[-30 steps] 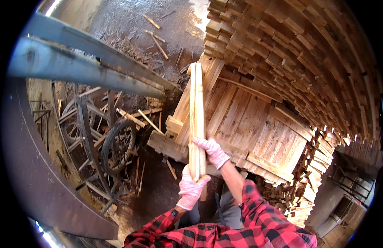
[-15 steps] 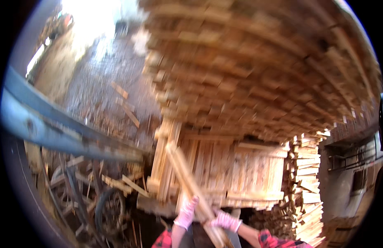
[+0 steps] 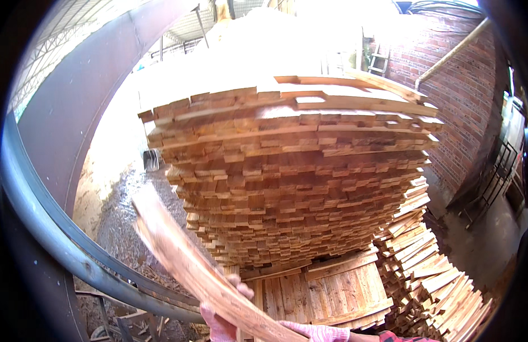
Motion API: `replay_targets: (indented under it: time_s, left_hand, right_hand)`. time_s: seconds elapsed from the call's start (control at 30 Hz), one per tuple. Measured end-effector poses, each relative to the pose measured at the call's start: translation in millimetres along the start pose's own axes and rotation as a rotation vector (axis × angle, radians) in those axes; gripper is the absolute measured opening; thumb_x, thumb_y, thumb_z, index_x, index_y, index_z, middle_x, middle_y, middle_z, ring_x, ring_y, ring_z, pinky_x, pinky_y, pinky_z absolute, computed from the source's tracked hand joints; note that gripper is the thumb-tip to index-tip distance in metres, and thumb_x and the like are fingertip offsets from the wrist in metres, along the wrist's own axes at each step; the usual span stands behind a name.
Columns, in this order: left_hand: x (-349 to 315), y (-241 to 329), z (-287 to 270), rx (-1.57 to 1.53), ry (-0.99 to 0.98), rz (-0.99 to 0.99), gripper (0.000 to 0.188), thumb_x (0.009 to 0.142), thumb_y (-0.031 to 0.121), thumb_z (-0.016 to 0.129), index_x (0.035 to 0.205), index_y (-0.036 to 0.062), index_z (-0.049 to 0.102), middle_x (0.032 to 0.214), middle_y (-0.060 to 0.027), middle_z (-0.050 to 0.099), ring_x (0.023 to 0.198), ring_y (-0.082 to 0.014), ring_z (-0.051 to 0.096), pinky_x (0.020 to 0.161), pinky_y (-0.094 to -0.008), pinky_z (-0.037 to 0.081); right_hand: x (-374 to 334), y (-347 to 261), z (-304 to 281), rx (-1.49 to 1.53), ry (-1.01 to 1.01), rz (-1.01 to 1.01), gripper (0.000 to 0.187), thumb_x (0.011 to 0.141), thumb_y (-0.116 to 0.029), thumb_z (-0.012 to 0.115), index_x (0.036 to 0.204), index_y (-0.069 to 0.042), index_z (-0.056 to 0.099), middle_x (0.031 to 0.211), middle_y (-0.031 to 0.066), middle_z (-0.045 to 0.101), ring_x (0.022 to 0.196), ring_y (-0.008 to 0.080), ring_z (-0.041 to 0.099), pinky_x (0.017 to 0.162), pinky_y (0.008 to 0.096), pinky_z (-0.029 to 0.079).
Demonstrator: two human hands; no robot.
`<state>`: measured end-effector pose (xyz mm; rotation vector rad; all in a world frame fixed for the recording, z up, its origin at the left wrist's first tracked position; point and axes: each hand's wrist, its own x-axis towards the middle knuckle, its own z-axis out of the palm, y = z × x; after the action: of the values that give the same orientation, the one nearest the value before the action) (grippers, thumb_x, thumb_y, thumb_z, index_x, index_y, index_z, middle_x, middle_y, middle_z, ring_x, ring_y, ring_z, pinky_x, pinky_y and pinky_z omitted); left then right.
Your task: The person picks up stacks of wooden planks from a pile and arranges them onto a metal rack. They repeatedly lift, carry, and place the lumber to build up a neat stack on the rack.
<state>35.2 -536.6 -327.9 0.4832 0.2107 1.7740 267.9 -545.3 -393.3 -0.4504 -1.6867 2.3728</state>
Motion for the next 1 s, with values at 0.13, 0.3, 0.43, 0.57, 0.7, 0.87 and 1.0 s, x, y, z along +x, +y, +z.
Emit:
replay_targets:
  time_s: [0.13,0.3,0.43,0.57,0.7,0.87,1.0]
  left_hand:
    - [51.4,-22.9,57.8,0.359,-0.204,-0.059,0.107,0.071,0.043,0.087,0.153,0.0168,0.025,0.145,-0.0141,0.042,0.129,-0.0301,0.047,0.106,-0.0436,0.046]
    - [23.2,-49.5,56.3,0.864,-0.528,0.034,0.133,0.064,0.041,0.093,0.16,0.0126,0.004,0.162,-0.0185,0.02,0.15,-0.0321,0.02,0.118,-0.0467,0.024]
    - [-5.6,-37.3,40.9,0.915,-0.405,-0.235,0.12,0.073,0.04,0.088,0.158,0.0054,0.01,0.159,-0.0217,0.026,0.149,-0.0337,0.025,0.116,-0.0461,0.027]
    - [1.0,-94.7,17.9,0.951,-0.549,-0.505,0.1,0.084,0.033,0.079,0.155,-0.0008,0.019,0.156,-0.0234,0.032,0.147,-0.0324,0.029,0.116,-0.0431,0.031]
    - [-33.7,-102.2,-120.4,1.33,-0.29,-0.815,0.091,0.087,0.04,0.076,0.151,-0.0023,0.029,0.151,-0.0215,0.041,0.14,-0.0287,0.04,0.113,-0.0373,0.036]
    - [-131.0,-22.6,-239.4,1.724,0.053,-1.346,0.071,0.087,0.053,0.068,0.132,0.0013,0.054,0.127,-0.0185,0.06,0.119,-0.0294,0.058,0.098,-0.0368,0.046]
    - [-158.2,-23.6,-314.4,1.557,0.249,-1.312,0.051,0.089,0.044,0.067,0.116,0.0008,0.065,0.112,-0.011,0.07,0.106,-0.0224,0.063,0.092,-0.0352,0.048]
  right_hand:
    - [-13.5,-30.9,-10.9,0.033,0.383,-0.223,0.12,0.064,-0.046,0.091,0.155,-0.005,0.024,0.147,0.0098,0.044,0.136,0.0211,0.039,0.114,0.0369,0.032]
    - [-37.5,-160.1,-25.7,-0.015,0.564,-0.481,0.107,0.072,-0.048,0.083,0.154,-0.005,0.028,0.141,0.0077,0.048,0.128,0.0177,0.045,0.108,0.035,0.038]
    - [-49.8,-299.9,-53.1,-0.012,0.656,-0.585,0.071,0.084,-0.04,0.076,0.136,-0.001,0.049,0.113,0.0126,0.065,0.09,0.0215,0.066,0.077,0.0383,0.058]
    - [-115.3,-436.4,-142.0,-0.314,0.909,-0.46,0.045,0.09,-0.032,0.072,0.127,-0.008,0.061,0.104,0.006,0.07,0.083,0.0178,0.07,0.066,0.0361,0.061]
    - [-81.0,-429.4,-257.9,-1.008,1.041,0.03,0.036,0.099,-0.027,0.057,0.129,-0.008,0.06,0.12,0.001,0.065,0.1,0.0142,0.064,0.084,0.032,0.056]
    - [-37.1,-298.7,-293.1,-1.484,1.153,0.256,0.042,0.099,-0.033,0.054,0.133,-0.008,0.056,0.128,0.0067,0.06,0.11,0.0211,0.059,0.092,0.037,0.051]
    - [-89.1,-177.4,-244.5,-1.624,1.281,0.017,0.048,0.098,-0.038,0.052,0.136,-0.009,0.053,0.134,0.0114,0.056,0.119,0.0265,0.055,0.099,0.041,0.047]
